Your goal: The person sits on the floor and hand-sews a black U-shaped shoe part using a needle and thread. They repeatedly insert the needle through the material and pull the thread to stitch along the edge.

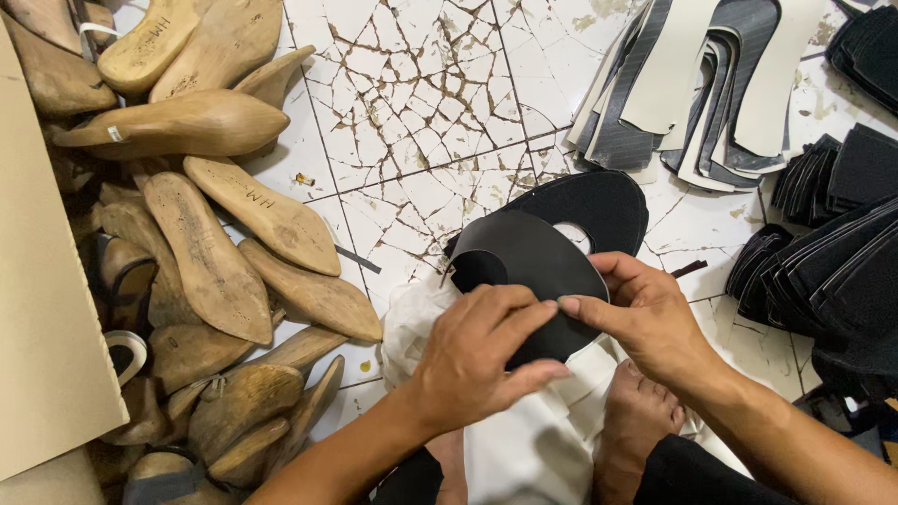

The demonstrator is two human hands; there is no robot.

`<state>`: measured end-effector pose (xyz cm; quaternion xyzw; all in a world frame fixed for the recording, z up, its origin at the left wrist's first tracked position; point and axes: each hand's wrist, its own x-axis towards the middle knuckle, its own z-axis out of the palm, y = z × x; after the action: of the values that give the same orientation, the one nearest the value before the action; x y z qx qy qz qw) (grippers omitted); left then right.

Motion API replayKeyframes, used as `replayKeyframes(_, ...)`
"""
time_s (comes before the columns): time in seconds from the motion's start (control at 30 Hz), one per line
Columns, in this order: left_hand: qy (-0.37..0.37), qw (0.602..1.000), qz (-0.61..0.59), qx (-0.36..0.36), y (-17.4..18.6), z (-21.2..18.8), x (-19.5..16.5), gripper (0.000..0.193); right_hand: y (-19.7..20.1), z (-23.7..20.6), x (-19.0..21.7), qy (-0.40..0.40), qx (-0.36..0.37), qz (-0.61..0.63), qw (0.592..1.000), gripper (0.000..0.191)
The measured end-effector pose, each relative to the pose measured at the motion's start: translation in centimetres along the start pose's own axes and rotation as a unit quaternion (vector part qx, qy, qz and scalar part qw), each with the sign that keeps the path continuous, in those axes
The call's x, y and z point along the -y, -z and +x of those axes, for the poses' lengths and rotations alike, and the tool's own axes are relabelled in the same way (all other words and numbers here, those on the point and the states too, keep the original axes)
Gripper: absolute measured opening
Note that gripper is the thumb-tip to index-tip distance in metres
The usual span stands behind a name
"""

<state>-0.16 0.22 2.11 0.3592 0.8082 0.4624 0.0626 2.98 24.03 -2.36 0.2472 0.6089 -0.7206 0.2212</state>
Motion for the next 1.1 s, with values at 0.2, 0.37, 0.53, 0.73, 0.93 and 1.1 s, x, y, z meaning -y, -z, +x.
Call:
replayKeyframes(0.2, 0.146, 0.978, -0.146, -0.023, -0.8, 0.5, 0.2, 0.043, -0.1, -0.8, -0.7, 0.079, 0.075, 0.107, 0.988, 0.027)
replayKeyframes(0.37, 0.187, 0.951, -0.246, -0.011, -1.2, 0.0, 0.8, 0.037, -0.5, -0.9, -0.5, 0.158, 0.078, -0.048, 0.983, 0.014)
replayKeyframes(0.53, 0.202, 0.946, -0.254, -0.007, -1.2, -0.2, 1.3, 0.028, -0.8, -1.3, 0.1, 0.158, 0.093, -0.083, 0.98, 0.015)
replayKeyframes(0.73, 0.193, 0.95, -0.243, -0.028, -0.8, -0.2, 1.5, 0.039, -1.0, -1.5, 0.2, 0.128, 0.126, -0.082, 0.98, 0.019)
replayKeyframes(0.93, 0.152, 0.95, -0.267, 0.056, 0.2, -0.1, 3.0, 0.037, -0.9, -1.4, -0.6, 0.07, 0.166, -0.042, 0.983, 0.019)
replayKeyframes(1.1, 0.161, 0.935, -0.302, 0.086, 0.2, -0.2, 4.0, 0.029, -1.1, -1.3, -1.1, 0.034, 0.192, -0.041, 0.98, 0.02)
